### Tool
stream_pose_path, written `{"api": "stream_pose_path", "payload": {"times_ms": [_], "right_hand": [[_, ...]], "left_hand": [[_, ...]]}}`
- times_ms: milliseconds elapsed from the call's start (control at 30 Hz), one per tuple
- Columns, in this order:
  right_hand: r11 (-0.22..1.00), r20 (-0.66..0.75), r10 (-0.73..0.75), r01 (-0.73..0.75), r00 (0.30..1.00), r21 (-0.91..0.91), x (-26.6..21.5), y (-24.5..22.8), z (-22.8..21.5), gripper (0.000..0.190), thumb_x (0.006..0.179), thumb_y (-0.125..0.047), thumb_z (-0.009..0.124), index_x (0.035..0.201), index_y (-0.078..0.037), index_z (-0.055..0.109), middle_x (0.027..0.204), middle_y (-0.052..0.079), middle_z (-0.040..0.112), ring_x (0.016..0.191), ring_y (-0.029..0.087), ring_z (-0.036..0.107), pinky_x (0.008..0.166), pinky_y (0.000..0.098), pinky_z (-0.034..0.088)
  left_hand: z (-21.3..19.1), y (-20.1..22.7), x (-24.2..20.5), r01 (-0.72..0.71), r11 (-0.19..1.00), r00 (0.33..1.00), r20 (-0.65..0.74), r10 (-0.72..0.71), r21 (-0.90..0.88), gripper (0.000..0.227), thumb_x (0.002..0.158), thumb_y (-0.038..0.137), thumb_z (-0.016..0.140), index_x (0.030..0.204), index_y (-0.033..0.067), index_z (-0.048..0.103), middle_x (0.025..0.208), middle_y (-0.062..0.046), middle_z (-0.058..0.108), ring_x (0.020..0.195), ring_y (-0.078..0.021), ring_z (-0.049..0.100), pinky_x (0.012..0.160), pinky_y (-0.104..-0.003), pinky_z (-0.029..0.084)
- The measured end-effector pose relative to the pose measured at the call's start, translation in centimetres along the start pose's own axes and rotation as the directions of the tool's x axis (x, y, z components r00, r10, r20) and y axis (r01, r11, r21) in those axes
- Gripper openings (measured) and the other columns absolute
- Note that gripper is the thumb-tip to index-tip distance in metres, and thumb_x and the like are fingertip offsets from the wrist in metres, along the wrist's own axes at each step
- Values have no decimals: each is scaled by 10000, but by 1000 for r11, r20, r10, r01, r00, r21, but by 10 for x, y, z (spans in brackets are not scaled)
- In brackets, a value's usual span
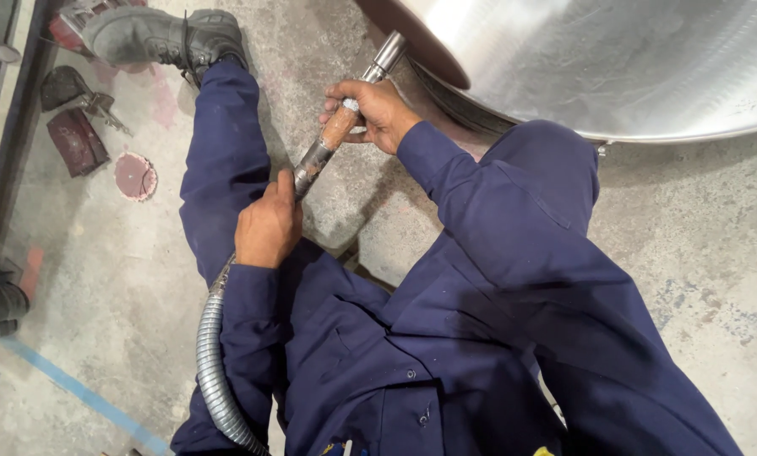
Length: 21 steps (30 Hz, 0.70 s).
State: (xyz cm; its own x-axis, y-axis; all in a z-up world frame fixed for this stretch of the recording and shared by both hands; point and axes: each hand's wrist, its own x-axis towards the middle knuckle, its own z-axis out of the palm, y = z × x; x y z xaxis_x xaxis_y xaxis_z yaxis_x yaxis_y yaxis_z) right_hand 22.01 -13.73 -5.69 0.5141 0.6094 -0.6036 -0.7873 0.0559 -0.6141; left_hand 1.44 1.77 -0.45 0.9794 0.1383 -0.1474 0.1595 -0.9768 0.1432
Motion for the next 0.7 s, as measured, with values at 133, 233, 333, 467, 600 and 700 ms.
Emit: {"api": "stream_pose_path", "payload": {"times_ms": [133, 233, 333, 467, 600, 700], "right_hand": [[1000, 0, 16, -16, 1000, 6, 0, 4, -1, 191, 923, -223, 688, 1028, -64, 682, 928, 35, 753, 948, 220, 793, 884, 511, 652], [1000, 3, 2, -2, 1000, -7, -1, 0, 2, 190, 916, -221, 667, 1041, -80, 690, 928, 33, 754, 942, 218, 795, 866, 505, 672], [1000, -12, 5, -5, 1000, -1, -2, 0, 0, 192, 915, -218, 653, 1055, -91, 687, 927, 34, 752, 939, 214, 797, 854, 498, 669], [1000, -2, -2, 2, 1000, -8, 1, 3, -1, 214, 922, -236, 659, 1055, -73, 697, 930, 44, 765, 934, 213, 793, 866, 502, 666], [1000, -5, 1, -1, 1000, -6, 1, 1, 0, 210, 914, -230, 670, 1058, -78, 694, 928, 38, 760, 940, 214, 798, 868, 499, 669], [1000, -6, -6, 6, 1000, -12, 3, 2, 0, 204, 907, -225, 666, 1060, -90, 684, 934, 26, 760, 941, 205, 794, 846, 487, 668]], "left_hand": [[1, 1, -2, -4, 1000, 1000, -2, 4, 6, 364, 914, 126, 616, 1256, 46, 520, 873, -181, 663, 690, -406, 688, 593, -531, 543], [0, 1, -2, 0, 1000, 999, -34, 0, 14, 319, 931, 108, 612, 1235, 57, 530, 889, -176, 668, 675, -399, 686, 587, -525, 543], [1, 3, -1, -47, 999, 997, -66, 46, -6, 324, 911, 101, 612, 1216, 42, 522, 894, -183, 667, 671, -397, 685, 577, -518, 543], [-2, 5, -1, -4, 1000, 999, -33, 5, 26, 297, 925, 112, 616, 1202, 54, 527, 857, -169, 668, 668, -394, 688, 580, -518, 549], [-1, 3, 0, -3, 999, 1000, -28, 4, 37, 302, 927, 109, 612, 1211, 50, 532, 857, -171, 668, 655, -391, 686, 575, -514, 549], [-2, 3, 0, -13, 1000, 999, -35, 13, 23, 338, 901, 106, 610, 1222, 39, 530, 867, -177, 666, 660, -390, 686, 569, -512, 548]]}}
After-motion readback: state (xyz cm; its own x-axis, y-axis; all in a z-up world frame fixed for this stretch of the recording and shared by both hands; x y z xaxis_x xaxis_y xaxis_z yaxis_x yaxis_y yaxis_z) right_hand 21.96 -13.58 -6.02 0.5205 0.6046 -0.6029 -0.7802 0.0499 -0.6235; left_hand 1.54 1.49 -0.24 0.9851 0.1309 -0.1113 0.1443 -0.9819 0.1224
